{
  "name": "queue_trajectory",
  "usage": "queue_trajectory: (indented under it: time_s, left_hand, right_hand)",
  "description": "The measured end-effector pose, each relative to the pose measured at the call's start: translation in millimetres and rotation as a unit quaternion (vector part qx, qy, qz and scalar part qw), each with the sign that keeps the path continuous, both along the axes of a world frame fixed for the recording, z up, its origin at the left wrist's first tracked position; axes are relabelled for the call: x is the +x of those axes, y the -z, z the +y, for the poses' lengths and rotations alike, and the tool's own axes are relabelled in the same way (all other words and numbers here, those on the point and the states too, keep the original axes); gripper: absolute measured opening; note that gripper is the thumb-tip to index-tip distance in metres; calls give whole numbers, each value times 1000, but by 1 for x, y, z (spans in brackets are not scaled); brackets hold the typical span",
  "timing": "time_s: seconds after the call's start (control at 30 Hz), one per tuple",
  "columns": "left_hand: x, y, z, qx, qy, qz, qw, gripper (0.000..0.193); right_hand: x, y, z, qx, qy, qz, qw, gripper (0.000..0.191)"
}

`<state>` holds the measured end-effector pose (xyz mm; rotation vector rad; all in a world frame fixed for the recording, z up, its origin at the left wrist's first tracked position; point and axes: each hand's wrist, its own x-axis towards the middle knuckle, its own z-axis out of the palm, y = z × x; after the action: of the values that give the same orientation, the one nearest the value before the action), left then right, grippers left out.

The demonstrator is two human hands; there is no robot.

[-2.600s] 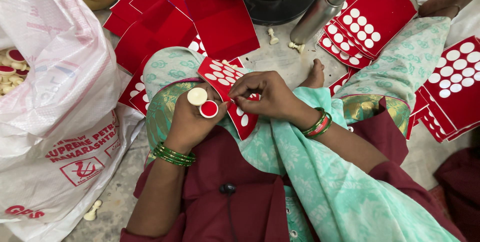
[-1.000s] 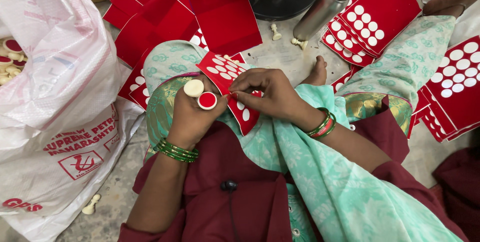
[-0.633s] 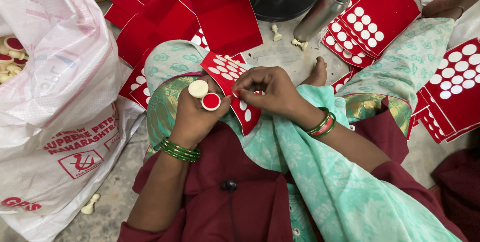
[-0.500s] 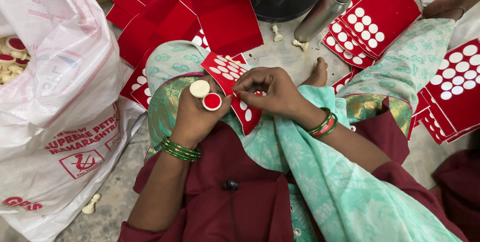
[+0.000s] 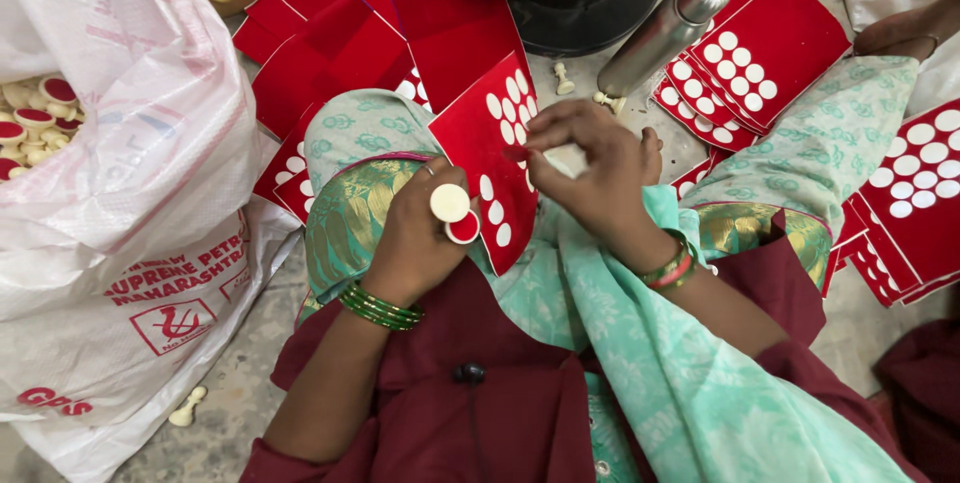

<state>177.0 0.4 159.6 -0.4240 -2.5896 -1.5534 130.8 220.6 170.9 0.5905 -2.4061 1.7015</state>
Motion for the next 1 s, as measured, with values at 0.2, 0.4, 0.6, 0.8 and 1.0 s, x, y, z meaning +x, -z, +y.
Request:
queue_trajectory:
  time_s: [0.2,0.4,0.6,0.8,1.0]
  left_hand:
    - [3,-3,5,16,15,30,999,27]
    - [3,-8,7,5,20,27,999,28]
    - [2,-9,9,-12,27,33,999,25]
    - [3,-8,8,-12,23,37,999,23]
    - [4,-2,6,5,18,33,999,33]
  right_hand:
    - [29,-34,-6,186,31,444,876,22]
    - [31,-32,-9,226,17,498,837,25]
    - [33,-27,-8,235,13,486,842,26]
    - [30,-33,-10,221,-33,458,860,25]
    - [30,-58,-12,238,-117,361,894,29]
